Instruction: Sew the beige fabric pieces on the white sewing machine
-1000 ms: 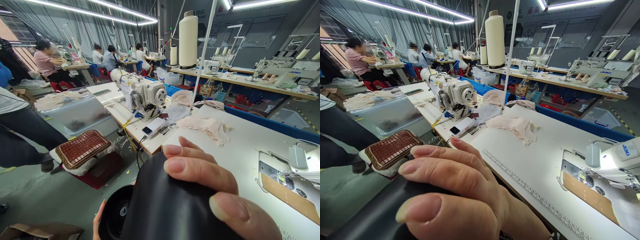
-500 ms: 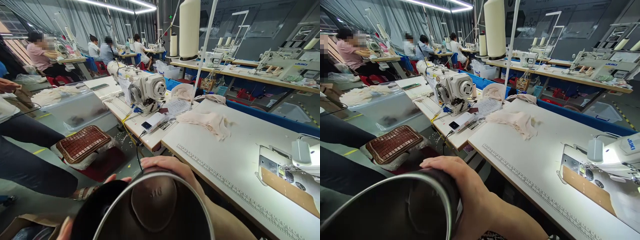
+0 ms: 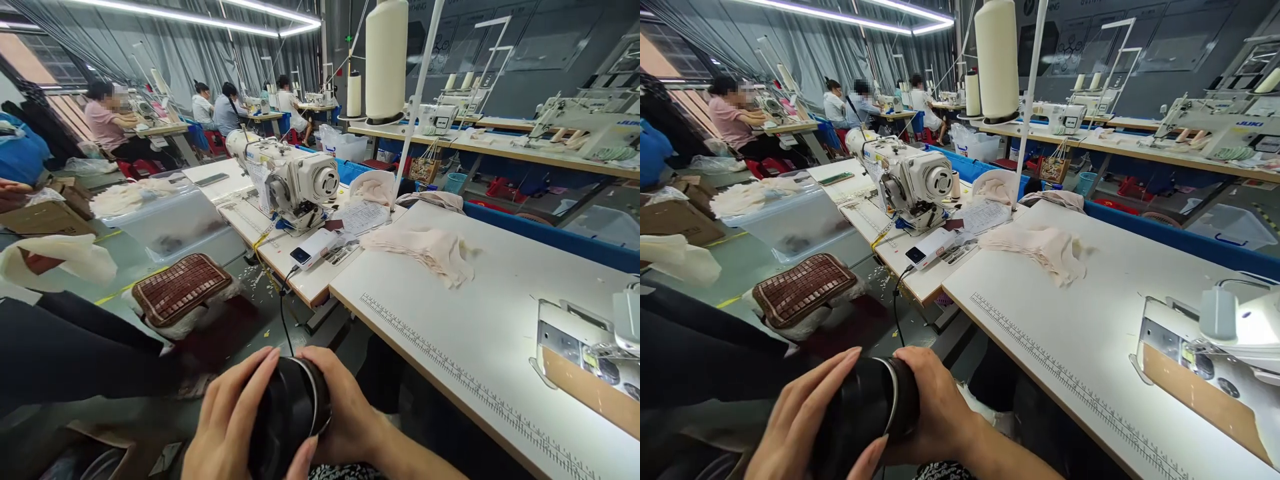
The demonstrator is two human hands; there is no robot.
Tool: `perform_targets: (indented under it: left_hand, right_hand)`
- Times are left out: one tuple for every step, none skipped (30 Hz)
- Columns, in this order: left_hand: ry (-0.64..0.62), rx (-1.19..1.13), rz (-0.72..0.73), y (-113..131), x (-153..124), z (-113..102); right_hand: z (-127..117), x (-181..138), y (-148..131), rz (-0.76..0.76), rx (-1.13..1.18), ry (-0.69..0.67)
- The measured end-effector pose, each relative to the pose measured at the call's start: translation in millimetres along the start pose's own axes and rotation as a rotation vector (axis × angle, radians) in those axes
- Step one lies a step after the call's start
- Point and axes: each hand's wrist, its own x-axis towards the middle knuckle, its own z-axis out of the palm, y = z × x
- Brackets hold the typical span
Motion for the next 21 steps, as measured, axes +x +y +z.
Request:
perform_targets:
  left_hand:
    - [-0.020, 0.016, 0.032, 2, 2, 3]
    - [-0.033, 0.033, 0.060, 3, 4, 6]
    - [-0.045, 0.049, 0.085, 3, 5, 8]
    - [-0.057, 0.063, 0.106, 2, 5, 10]
    - [-0.069, 0.074, 0.124, 0, 6, 12]
    - [-0.081, 0.079, 0.139, -1, 6, 12]
    - [-0.091, 0.083, 0.150, -2, 6, 13]
    - [-0.100, 0.087, 0.164, -3, 7, 12]
    - [-0.110, 0.092, 0.174, -3, 8, 12]
    - [-0.120, 0.099, 0.181, -3, 9, 12]
    - [-0.131, 0.109, 0.189, -3, 10, 12]
    - [-0.138, 0.121, 0.199, -2, 11, 12]
    - [-0.145, 0.134, 0.210, -1, 12, 13]
    - [-0.150, 0.146, 0.221, -1, 13, 14]
    - [-0.152, 0.155, 0.226, 0, 13, 16]
    - [-0.150, 0.160, 0.231, 0, 13, 18]
    - [-0.145, 0.161, 0.232, 0, 12, 19]
    - [-0.139, 0.156, 0.233, 1, 12, 20]
    - [-0.136, 0.147, 0.236, 1, 11, 21]
    - [-0.133, 0.134, 0.240, 1, 11, 21]
    - [-0.137, 0.118, 0.246, 1, 11, 21]
  right_hand:
    - [1, -1, 1, -0.027, -0.010, 0.010]
    - [3, -2, 2, -0.044, -0.018, 0.019]
    - [3, -3, 3, -0.052, -0.022, 0.027]
    - [4, -3, 3, -0.052, -0.024, 0.032]
    - [4, -4, 3, -0.052, -0.022, 0.036]
    - [5, -5, 3, -0.052, -0.020, 0.038]
    - [5, -5, 3, -0.050, -0.020, 0.040]
    - [5, -6, 3, -0.048, -0.023, 0.044]
    - [5, -7, 3, -0.046, -0.029, 0.049]
    - [5, -8, 2, -0.044, -0.036, 0.049]
    - [6, -9, 2, -0.038, -0.044, 0.051]
    - [7, -9, 2, -0.028, -0.052, 0.050]
    - [8, -10, 2, -0.017, -0.059, 0.053]
    - [9, -10, 2, -0.013, -0.065, 0.060]
    - [10, -11, 3, -0.017, -0.069, 0.071]
    - [10, -11, 3, -0.028, -0.070, 0.087]
    - [10, -11, 4, -0.043, -0.067, 0.106]
    - [9, -11, 4, -0.055, -0.061, 0.118]
    - [7, -11, 3, -0.061, -0.051, 0.120]
    - [5, -11, 2, -0.052, -0.036, 0.114]
    - [3, -11, 0, -0.035, -0.011, 0.101]
